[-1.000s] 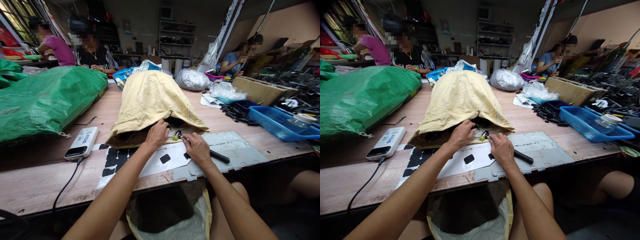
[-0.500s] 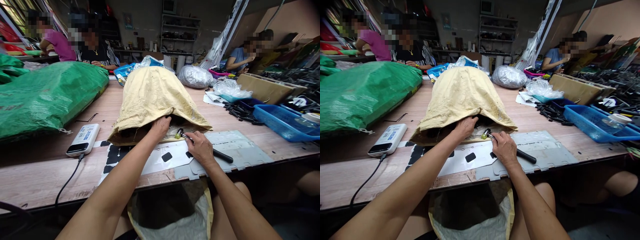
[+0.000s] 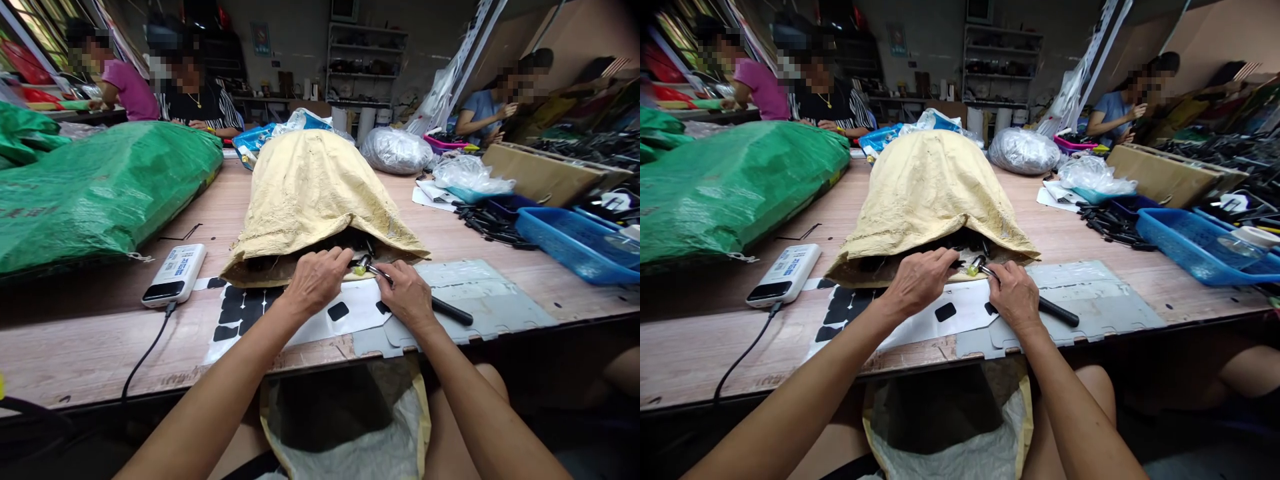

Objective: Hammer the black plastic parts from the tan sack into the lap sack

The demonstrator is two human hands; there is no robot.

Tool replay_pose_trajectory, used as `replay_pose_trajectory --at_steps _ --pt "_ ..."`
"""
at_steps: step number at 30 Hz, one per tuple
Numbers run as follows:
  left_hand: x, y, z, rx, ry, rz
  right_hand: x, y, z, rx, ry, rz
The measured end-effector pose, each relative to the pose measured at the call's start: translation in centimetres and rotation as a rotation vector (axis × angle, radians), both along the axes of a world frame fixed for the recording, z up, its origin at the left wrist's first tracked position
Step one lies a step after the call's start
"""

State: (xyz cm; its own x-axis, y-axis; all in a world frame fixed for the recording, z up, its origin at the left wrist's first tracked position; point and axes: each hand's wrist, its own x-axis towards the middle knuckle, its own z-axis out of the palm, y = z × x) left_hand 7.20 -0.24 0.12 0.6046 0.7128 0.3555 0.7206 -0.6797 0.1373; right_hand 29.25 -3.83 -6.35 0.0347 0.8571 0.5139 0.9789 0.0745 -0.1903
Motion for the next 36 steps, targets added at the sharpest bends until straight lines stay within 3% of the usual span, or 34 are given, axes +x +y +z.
replay_pose_trajectory --at_steps 5,10,14,17,21,25,28,31,36 --pt "-3.8 -4.0 -0.6 -0.066 0.006 -0.018 0.1 0.1 -0.1 0.016 0.001 -0.004" --pt "-6.6 -4.8 -3.3 -0.215 -0.099 0.020 0.2 0.2 -0.2 0.025 -0.013 0.007" --pt "-7.7 -5.0 -4.2 -0.329 -0.307 0.016 0.5 0.5 -0.4 0.002 -0.053 0.024" --pt "-8.1 -5.0 -4.2 -0.405 -0.440 0.032 0.6 0.3 0.1 -0.016 -0.058 0.054" --pt "-8.2 -4.6 -4.3 -0.469 -0.495 0.070 -1.0 -2.0 2.6 0.045 0.066 0.122" --pt "-8.0 -4.2 -4.7 -0.479 -0.492 0.038 -4.8 -5.5 5.1 0.028 0.349 0.384" --pt "-8.0 -4.1 -4.9 -0.482 -0.489 0.016 -7.4 -7.2 5.2 -0.035 0.384 0.510" --pt "-7.9 -4.0 -5.0 -0.477 -0.478 0.019 -8.4 -7.6 4.8 -0.067 0.347 0.493" --pt "-7.9 -4.1 -5.0 -0.498 -0.475 0.034 -8.1 -7.3 4.3 0.007 0.342 0.444"
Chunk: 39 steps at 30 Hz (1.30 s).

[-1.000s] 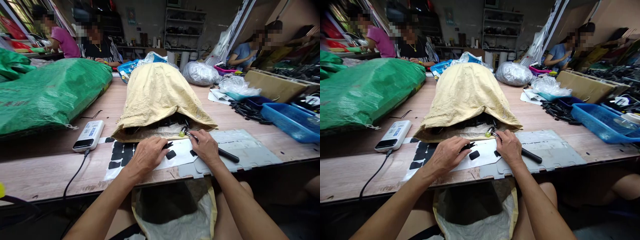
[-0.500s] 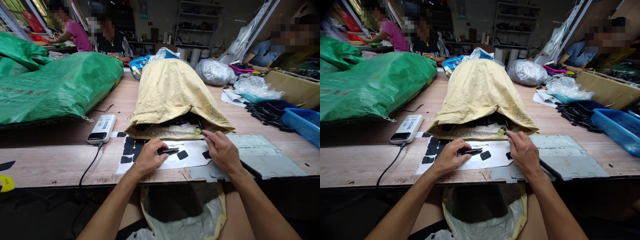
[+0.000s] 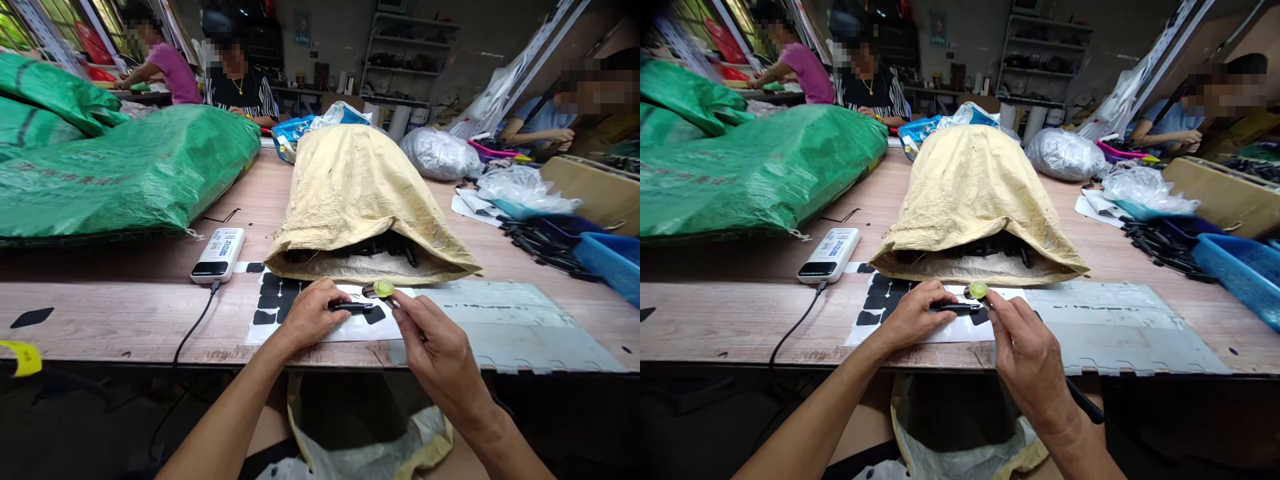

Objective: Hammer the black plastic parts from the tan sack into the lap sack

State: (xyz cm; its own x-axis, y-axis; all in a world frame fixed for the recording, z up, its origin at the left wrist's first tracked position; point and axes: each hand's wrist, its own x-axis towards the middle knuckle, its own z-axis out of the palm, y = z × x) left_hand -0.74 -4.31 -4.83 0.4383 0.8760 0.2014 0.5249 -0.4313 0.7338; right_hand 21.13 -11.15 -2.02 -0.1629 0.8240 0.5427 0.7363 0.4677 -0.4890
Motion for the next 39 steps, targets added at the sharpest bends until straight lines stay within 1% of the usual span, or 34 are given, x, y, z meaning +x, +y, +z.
replay_pose_trajectory --at_steps 5,10,14,16,18,21,23,25,28,31,33,36,37,39 --pt "0.1 0.0 0.1 -0.001 -0.005 0.021 0.1 0.2 -0.6 -0.100 -0.129 -0.027" --pt "0.1 0.1 0.3 0.009 0.005 0.011 -1.0 0.1 0.2 -0.053 -0.054 0.017" --pt "0.1 0.2 0.2 0.009 0.019 0.011 -1.8 0.2 0.2 -0.123 -0.166 0.027" --pt "0.1 0.2 0.1 0.009 0.011 0.019 -1.5 0.7 0.1 -0.139 -0.185 0.025" --pt "0.1 0.2 0.1 0.009 0.001 0.021 -0.6 1.5 0.1 -0.105 -0.156 0.004" --pt "0.0 0.1 0.1 0.002 0.003 0.024 1.5 3.6 0.0 -0.072 -0.171 -0.076" --pt "0.1 0.0 0.2 -0.002 0.007 0.035 2.8 5.2 -0.4 -0.074 -0.251 -0.162" --pt "0.1 0.0 0.2 -0.004 0.009 0.041 3.8 6.5 -1.3 -0.053 -0.313 -0.230" --pt "0.1 -0.1 0.3 -0.008 0.012 0.040 4.4 7.5 -3.0 -0.027 -0.339 -0.255" --pt "0.1 -0.2 0.2 -0.005 0.014 0.037 4.3 7.5 -4.2 -0.001 -0.333 -0.275" --pt "0.1 -0.1 0.1 -0.007 0.020 0.035 4.1 7.4 -4.5 0.002 -0.335 -0.286" --pt "0.0 0.2 0.1 -0.006 0.029 0.027 3.9 7.4 -4.3 -0.016 -0.342 -0.293" --pt "0.0 0.1 0.4 -0.002 0.028 0.024 3.9 7.4 -4.2 -0.021 -0.341 -0.295" --pt "-0.1 -0.6 1.4 0.010 0.020 0.007 4.0 7.5 -4.1 -0.026 -0.335 -0.300"
